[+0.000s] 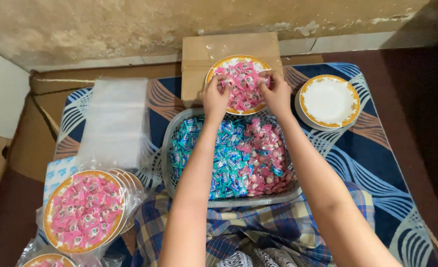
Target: Sorting pink candies from a mixed basket and arranging them in a circular pattern on plates before bagging them.
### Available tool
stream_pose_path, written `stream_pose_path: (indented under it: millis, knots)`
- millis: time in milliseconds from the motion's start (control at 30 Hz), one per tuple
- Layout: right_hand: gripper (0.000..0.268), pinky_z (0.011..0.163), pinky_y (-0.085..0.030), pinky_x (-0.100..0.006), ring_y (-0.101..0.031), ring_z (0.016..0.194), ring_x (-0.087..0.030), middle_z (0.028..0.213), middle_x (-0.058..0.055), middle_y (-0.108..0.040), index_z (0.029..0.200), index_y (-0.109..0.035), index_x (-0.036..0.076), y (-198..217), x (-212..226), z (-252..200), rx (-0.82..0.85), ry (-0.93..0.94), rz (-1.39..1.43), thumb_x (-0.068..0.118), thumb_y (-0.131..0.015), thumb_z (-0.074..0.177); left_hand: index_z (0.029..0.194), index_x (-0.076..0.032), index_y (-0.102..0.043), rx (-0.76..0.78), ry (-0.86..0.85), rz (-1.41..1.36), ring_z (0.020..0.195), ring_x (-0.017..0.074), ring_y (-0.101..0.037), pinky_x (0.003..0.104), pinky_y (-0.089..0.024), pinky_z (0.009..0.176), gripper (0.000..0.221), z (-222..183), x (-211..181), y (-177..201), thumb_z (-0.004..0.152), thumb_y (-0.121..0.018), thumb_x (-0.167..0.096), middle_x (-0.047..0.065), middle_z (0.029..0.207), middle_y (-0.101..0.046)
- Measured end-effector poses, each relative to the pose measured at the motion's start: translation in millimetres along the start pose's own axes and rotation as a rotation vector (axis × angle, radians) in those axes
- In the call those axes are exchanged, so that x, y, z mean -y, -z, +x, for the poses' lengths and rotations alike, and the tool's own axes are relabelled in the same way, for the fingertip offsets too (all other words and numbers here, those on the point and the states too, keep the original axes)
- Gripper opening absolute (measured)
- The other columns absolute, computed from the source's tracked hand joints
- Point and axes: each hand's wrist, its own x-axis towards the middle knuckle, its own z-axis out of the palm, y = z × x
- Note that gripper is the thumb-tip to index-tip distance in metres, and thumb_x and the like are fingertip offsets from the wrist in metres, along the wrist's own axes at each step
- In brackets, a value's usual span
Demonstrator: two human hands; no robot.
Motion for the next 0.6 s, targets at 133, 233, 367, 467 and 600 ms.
stream_pose_path:
  millis: [133,233,367,467,600]
  knots:
    - [0.027,0.078,-0.062,-0.034,-0.075,0.087,-0.023,0.086,-0.003,-0.076,0.105,-0.077,0.027,-9,7,9,-0.007,-0.017,0.022,0.02,-0.079,0.08,0.102,-0.03,-0.067,0.08,0.135,0.106,0.098,0.0194,-0.065,0.044,-0.045,0.092,0.016,15,5,-6,0.086,-0.07,-0.032,-0.009,0.091,-0.074]
    - [0.031,0.086,-0.06,-0.038,-0.075,0.093,-0.021,0.093,-0.001,-0.077,0.109,-0.075,0.031,-12,-16,22,-0.023,-0.047,-0.008,0.023,-0.08,0.08,0.1,-0.03,-0.067,0.079,0.16,0.137,0.097,0.0209,-0.065,0.045,-0.044,0.092,0.016,16,6,-4,0.085,-0.069,-0.034,-0.009,0.086,-0.073]
    - [0.026,0.086,-0.06,-0.039,-0.074,0.096,-0.026,0.098,-0.004,-0.077,0.108,-0.075,0.027,-4,-20,25,-0.029,-0.027,-0.016,0.017,-0.076,0.084,0.098,-0.03,-0.065,0.051,0.133,0.2,0.099,0.0191,-0.061,0.045,-0.043,0.09,0.017,14,10,-1,0.083,-0.072,-0.032,-0.01,0.089,-0.072]
    - [0.026,0.082,-0.062,-0.038,-0.075,0.094,-0.026,0.1,-0.005,-0.076,0.107,-0.076,0.024,-2,-15,32,-0.053,0.018,-0.002,0.012,-0.071,0.085,0.098,-0.029,-0.063,0.05,0.119,0.202,0.1,0.0189,-0.06,0.044,-0.043,0.089,0.017,17,10,-3,0.084,-0.072,-0.032,-0.011,0.091,-0.07]
    - [0.031,0.082,-0.062,-0.041,-0.074,0.098,-0.032,0.104,-0.012,-0.072,0.114,-0.075,0.015,-5,-20,39,-0.048,0.082,0.057,0.004,-0.071,0.085,0.098,-0.025,-0.059,0.042,-0.017,0.239,0.104,0.02,-0.055,0.045,-0.042,0.089,0.017,14,-12,13,0.085,-0.069,-0.02,-0.007,0.096,-0.065]
